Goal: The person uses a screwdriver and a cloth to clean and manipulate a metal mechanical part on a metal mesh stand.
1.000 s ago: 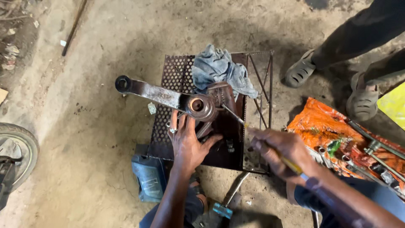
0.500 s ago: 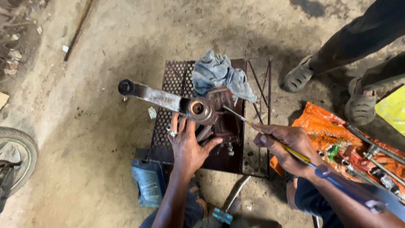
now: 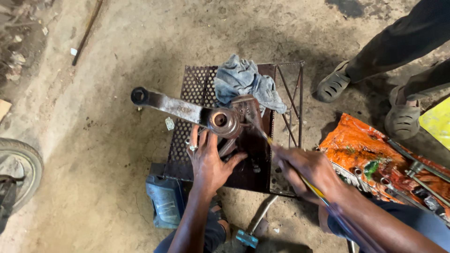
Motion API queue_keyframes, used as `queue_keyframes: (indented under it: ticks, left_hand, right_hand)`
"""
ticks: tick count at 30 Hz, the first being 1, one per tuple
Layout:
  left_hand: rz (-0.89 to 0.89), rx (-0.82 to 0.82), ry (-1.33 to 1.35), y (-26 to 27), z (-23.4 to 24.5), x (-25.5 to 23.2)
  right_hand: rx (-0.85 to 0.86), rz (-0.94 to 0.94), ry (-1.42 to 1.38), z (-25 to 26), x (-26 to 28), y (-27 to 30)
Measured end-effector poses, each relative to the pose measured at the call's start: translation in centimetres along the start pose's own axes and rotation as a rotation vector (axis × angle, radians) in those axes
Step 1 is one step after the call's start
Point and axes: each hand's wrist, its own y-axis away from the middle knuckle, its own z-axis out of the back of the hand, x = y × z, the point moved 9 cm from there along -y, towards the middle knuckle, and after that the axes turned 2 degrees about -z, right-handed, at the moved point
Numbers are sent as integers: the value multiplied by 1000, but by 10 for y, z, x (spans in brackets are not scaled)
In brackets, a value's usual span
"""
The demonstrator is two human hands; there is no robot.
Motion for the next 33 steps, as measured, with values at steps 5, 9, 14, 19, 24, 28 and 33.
queue_keyframes:
  ticks: [5,9,14,19,24,28,33]
  left_hand:
    - [47,17,25,2,-1,2]
    - [26,3,-20,1,-5,7]
    - [0,-4,30,4,-3,7]
    - [59,29,-47,8,-8,8]
    - [103,72,28,6,-7,9]
    - [279,233,190,14,-27,29]
    - [-55,45,82,9,-6,2]
  right_hand:
    - [31,-101,60,2,5,-6]
    - [-8,-28,183,8,30,-26]
    - [-179,-381,-193,34,4,-36]
    - [-259,-484,-105,74,8,-3]
    - [-343,-545,-371,81,-43,20]
    - [-226,-432,-553,60,-69,48]
    - [38,-253,-770,18,-92,60]
